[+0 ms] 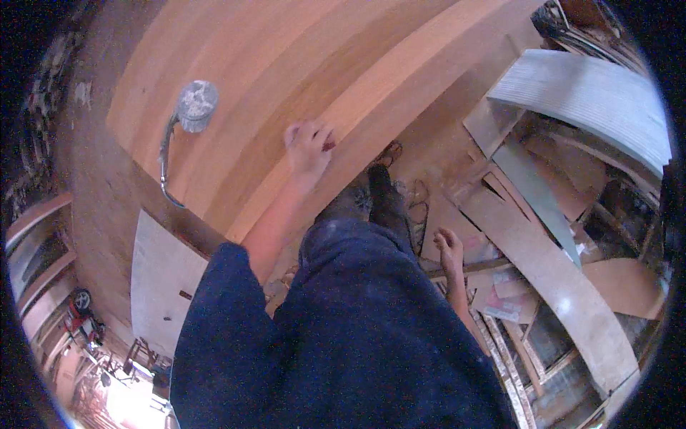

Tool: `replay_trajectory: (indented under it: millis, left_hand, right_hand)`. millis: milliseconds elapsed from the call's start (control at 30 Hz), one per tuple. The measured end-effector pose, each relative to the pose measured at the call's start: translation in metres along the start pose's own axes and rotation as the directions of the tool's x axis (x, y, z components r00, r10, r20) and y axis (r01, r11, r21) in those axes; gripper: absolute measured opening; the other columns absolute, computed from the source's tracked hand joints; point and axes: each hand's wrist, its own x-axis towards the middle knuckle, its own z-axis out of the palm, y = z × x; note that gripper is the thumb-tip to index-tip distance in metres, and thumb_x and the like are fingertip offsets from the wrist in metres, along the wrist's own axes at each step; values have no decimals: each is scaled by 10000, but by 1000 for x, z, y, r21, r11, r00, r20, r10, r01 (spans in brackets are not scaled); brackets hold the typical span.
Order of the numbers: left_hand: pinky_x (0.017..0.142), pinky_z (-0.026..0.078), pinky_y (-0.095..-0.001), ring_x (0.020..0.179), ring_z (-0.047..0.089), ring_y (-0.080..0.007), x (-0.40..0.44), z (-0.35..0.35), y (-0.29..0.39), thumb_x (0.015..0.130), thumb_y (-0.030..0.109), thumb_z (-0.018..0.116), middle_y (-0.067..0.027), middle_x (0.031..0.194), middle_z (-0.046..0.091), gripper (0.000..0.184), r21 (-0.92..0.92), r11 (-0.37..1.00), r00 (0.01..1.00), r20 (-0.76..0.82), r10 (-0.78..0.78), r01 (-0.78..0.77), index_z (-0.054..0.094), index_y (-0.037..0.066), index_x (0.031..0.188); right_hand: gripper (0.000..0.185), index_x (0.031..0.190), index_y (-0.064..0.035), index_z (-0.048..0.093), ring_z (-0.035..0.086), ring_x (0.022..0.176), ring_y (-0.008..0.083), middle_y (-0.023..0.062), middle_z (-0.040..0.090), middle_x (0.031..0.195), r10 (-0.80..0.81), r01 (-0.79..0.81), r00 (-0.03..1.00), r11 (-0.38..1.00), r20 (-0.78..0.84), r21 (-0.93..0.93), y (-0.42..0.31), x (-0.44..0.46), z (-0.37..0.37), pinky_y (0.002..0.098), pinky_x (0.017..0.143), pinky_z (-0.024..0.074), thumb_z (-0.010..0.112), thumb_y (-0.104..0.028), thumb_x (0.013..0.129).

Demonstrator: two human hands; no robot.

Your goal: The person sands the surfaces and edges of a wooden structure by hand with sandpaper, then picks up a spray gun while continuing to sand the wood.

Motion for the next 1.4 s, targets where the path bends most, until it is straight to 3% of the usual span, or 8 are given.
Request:
replay_trajectory:
  millis: [433,667,767,867,967,1067,1267,1400]
  left_hand:
    - [1014,356,-469,980,615,-251,100,72,40,749,269,773,-38,951,663,126,-58,996,998,-7,63,-64,720,190,833]
    - [983,374,-472,956,595,-256,-55,-71,-20,643,134,829,-21,936,604,438,43,998,995,94,29,-34,704,185,1060]
    - [956,396,-463,904,593,-262,-59,-75,-24,680,129,832,-19,897,600,428,61,998,973,231,2,-16,730,184,1092]
    - [931,412,-445,869,590,-260,-43,-42,-26,724,150,835,-26,852,598,352,-52,997,987,155,-49,58,756,176,1066]
    - [907,416,-433,843,592,-264,11,-3,-8,783,227,817,-41,829,604,244,-48,999,993,117,-13,18,769,167,1015]
    - [888,416,-427,851,596,-274,70,40,15,815,267,789,-51,830,621,205,3,999,997,56,46,-46,780,174,997]
    - [893,403,-421,870,604,-299,178,101,67,856,266,744,-84,842,677,129,36,999,995,99,-5,1,803,168,914]
    - [926,382,-426,882,616,-296,230,131,94,871,239,716,-109,874,712,128,49,997,989,129,-72,67,796,141,884]
  right_hand:
    - [336,1228,23,662,672,968,185,113,724,1084,-21,71,977,971,215,-230,-15,3,18,323,863,520,660,-195,973]
    - [329,1236,28,649,662,937,176,100,715,1059,-49,48,999,999,-9,-21,34,8,2,303,816,527,637,-189,989]
    - [319,1231,29,643,662,916,176,97,711,1052,130,-134,986,990,104,38,99,-9,9,304,787,533,634,-180,990]
    - [274,1203,16,659,657,878,163,88,714,1010,397,-382,916,812,62,442,137,-31,15,307,780,531,618,-147,987]
    - [192,1105,-23,713,633,815,129,33,717,994,335,-329,930,942,148,-65,141,-41,5,275,726,516,658,-136,960]
    - [197,1129,-23,698,620,819,114,33,705,999,105,-97,986,993,133,-64,151,-33,9,285,705,510,639,-114,965]
    - [220,1065,16,721,676,952,194,101,726,996,208,-211,977,945,41,251,84,5,9,322,828,526,667,-148,928]
    - [187,1016,16,718,655,830,179,82,699,916,331,-340,937,794,111,504,73,34,-4,314,735,512,652,-128,917]
